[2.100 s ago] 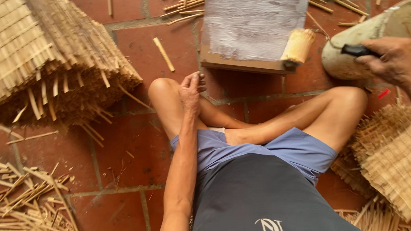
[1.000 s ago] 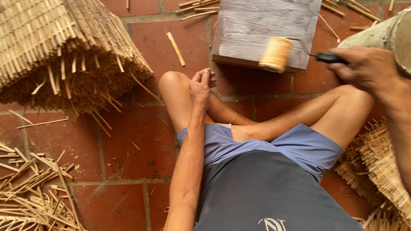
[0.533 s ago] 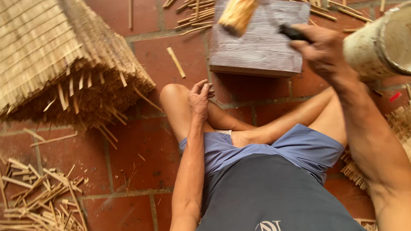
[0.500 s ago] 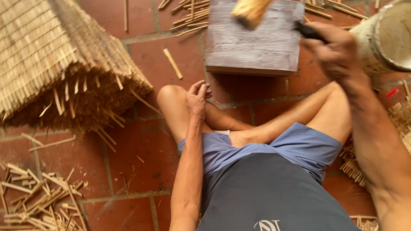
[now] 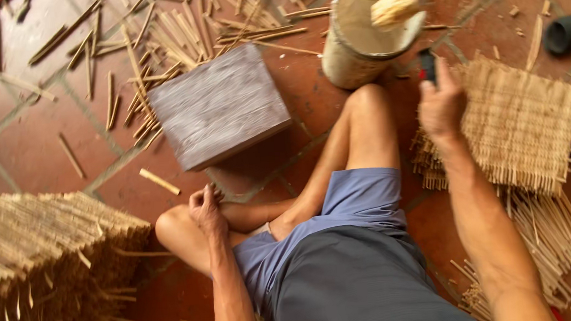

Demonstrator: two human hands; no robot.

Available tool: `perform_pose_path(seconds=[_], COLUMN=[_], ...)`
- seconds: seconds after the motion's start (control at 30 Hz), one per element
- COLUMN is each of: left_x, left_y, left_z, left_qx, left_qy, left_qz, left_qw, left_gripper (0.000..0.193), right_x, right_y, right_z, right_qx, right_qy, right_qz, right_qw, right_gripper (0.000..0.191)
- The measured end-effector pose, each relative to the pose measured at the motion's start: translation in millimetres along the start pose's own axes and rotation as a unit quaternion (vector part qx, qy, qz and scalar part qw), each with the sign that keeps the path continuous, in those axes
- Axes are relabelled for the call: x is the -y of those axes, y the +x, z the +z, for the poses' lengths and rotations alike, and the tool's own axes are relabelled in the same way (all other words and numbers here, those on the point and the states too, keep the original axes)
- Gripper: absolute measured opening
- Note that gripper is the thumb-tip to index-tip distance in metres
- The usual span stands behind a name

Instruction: The person sits on a tiled floor and repeatedly applies white adhesive to cardboard sheets using a paint roller, then presses woven bamboo mats onto the adhesive. They stack the finished panels and repeat the cycle with new cardboard and mats.

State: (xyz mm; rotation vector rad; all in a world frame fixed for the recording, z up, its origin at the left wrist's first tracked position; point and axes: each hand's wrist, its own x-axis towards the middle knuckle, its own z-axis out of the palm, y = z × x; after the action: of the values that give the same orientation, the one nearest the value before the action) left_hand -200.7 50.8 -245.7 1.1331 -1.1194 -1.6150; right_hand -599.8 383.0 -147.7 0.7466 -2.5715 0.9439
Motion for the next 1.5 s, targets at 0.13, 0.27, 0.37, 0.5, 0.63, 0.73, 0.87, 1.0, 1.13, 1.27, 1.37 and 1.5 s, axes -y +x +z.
perform_pose_path(seconds=[0.13, 0.27, 0.37, 0.5, 0.63, 0.73, 0.87, 1.0, 1.13, 1.27, 1.37, 1.5], left_x=[2, 6, 8, 11, 14, 10, 14, 41, 59, 73, 83, 96], left_y=[-13, -29, -37, -55, -107, -159, -214, -246, -251, -246, -246, -257], left_z=[-6, -15, -18, -7, 48, 117, 215, 282, 296, 298, 303, 323], left_qx=[0.020, 0.029, 0.069, 0.069, 0.163, 0.317, 0.563, 0.570, 0.567, 0.575, 0.572, 0.582], left_qy=[-0.017, 0.021, 0.024, 0.145, 0.181, 0.216, 0.317, 0.291, 0.265, 0.247, 0.274, 0.226], left_qz=[-0.035, -0.014, -0.004, 0.028, 0.027, -0.030, 0.008, -0.103, -0.159, -0.169, -0.153, -0.138], left_qw=[0.999, 0.999, 0.997, 0.987, 0.970, 0.923, 0.763, 0.762, 0.764, 0.762, 0.758, 0.768], left_gripper=[0.016, 0.018, 0.019, 0.019, 0.015, 0.022, 0.033, 0.037, 0.039, 0.040, 0.042, 0.045], right_x=[1, -8, -40, -133, -236, -283, -304, -294, -275, -266, -264, -260], right_y=[-26, -62, -90, -130, -162, -165, -149, -128, -112, -102, -98, -91], right_z=[11, -17, -56, -125, -177, -197, -212, -221, -231, -236, -231, -219], right_qx=[0.002, -0.025, -0.064, -0.121, -0.120, -0.144, -0.011, 0.058, 0.034, -0.048, -0.013, -0.022], right_qy=[-0.079, -0.030, -0.015, -0.040, -0.120, -0.098, -0.199, -0.188, -0.087, -0.099, -0.180, -0.315], right_qz=[-0.019, 0.000, 0.028, 0.204, 0.301, 0.309, 0.306, 0.323, 0.353, 0.296, 0.237, 0.128], right_qw=[0.997, 0.999, 0.997, 0.971, 0.938, 0.935, 0.931, 0.926, 0.931, 0.949, 0.954, 0.940], right_gripper=[0.056, 0.046, 0.032, 0.021, 0.027, 0.034, 0.038, 0.043, 0.032, 0.025, 0.020, 0.021])
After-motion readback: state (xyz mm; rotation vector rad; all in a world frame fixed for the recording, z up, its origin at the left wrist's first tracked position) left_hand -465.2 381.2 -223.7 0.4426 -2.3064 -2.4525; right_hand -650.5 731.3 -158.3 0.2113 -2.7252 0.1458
